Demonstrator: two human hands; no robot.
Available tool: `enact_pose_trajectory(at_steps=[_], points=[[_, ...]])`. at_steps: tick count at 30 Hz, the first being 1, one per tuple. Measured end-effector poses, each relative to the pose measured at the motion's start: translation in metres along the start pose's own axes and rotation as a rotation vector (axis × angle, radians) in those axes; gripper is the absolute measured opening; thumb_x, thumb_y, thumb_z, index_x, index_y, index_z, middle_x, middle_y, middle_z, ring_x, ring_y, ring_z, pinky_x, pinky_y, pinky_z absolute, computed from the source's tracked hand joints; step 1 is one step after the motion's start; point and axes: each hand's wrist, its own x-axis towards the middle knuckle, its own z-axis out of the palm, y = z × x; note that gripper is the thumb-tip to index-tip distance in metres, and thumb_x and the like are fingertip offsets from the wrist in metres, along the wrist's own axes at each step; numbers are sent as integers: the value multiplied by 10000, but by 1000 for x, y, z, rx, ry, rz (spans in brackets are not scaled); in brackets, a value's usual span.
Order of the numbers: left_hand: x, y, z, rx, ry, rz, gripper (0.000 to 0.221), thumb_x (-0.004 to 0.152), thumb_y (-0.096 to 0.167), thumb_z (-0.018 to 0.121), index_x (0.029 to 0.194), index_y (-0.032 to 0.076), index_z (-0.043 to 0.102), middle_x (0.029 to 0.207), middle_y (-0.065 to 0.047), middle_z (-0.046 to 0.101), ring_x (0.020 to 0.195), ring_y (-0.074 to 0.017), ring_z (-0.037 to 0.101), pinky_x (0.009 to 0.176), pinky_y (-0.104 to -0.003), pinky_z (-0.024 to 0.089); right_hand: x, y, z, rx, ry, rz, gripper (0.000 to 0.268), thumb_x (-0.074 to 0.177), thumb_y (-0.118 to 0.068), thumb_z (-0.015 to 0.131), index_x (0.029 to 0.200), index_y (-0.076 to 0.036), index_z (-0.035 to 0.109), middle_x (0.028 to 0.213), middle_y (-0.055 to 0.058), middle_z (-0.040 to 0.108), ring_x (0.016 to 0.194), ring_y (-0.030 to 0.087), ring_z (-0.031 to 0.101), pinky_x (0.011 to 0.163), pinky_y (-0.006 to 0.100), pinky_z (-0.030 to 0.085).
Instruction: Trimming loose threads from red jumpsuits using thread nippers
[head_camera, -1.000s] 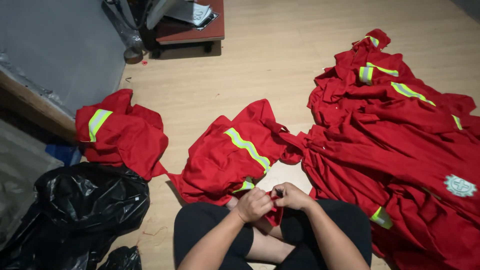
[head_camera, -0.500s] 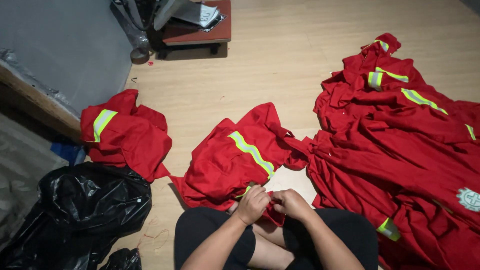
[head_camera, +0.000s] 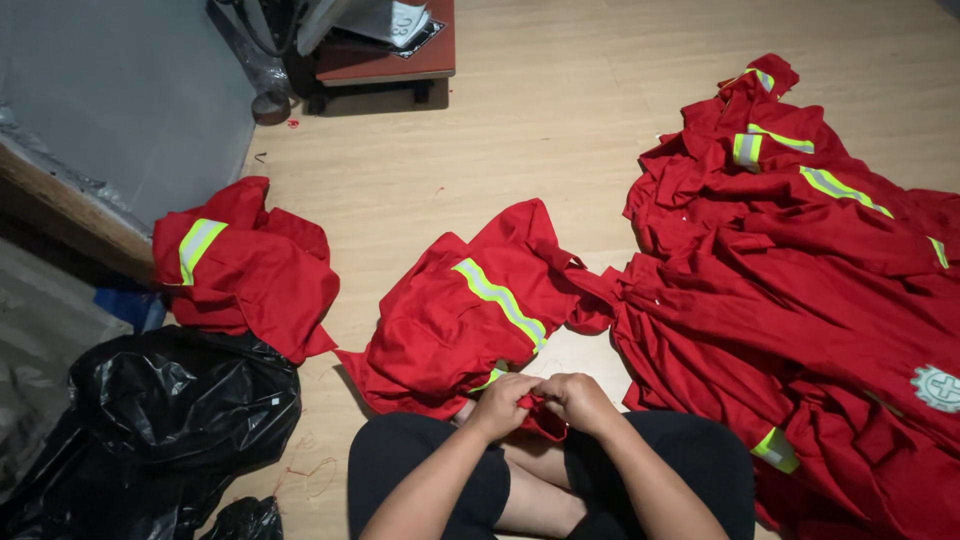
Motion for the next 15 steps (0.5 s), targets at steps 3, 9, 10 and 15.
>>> enact_pose_trajectory(at_steps=[3,9,10,15], points=[[-2,-7,2,-9,39,-51,414,761,-57,629,1140,57,746,1018,-146,763,978,-388,717,902,-509,565,2,7,8,-44,50,0,152,795,-165,747,941,-207,758,830,25,734,828,295,738,736,402,596],[-6,-39,5,-476,-50,-335,341,923,144,556,1167,60,779,1105,-139,779,1054,-307,714,962,-424,531,-3,15,14,-222,271,-173,131,849,-184,661,733,-243,647,787,-42,638,660,251,691,595,359,570],[-8,-36,3,-478,-50,-337,341,923,144,556,1167,60,779,1105,-139,779,1054,-307,714,962,-424,531,-5,13,15,-221,269,-171,131,849,-184,661,733,-243,647,787,-42,638,660,251,691,595,359,570],[-26,-61,10,-424,-193,-541,106,942,177,746,990,125,825,795,-80,775,755,-127,685,732,-349,540,-5,3,10,-232,265,-362,187,870,-149,618,704,-233,604,794,-65,634,669,197,703,589,308,574]])
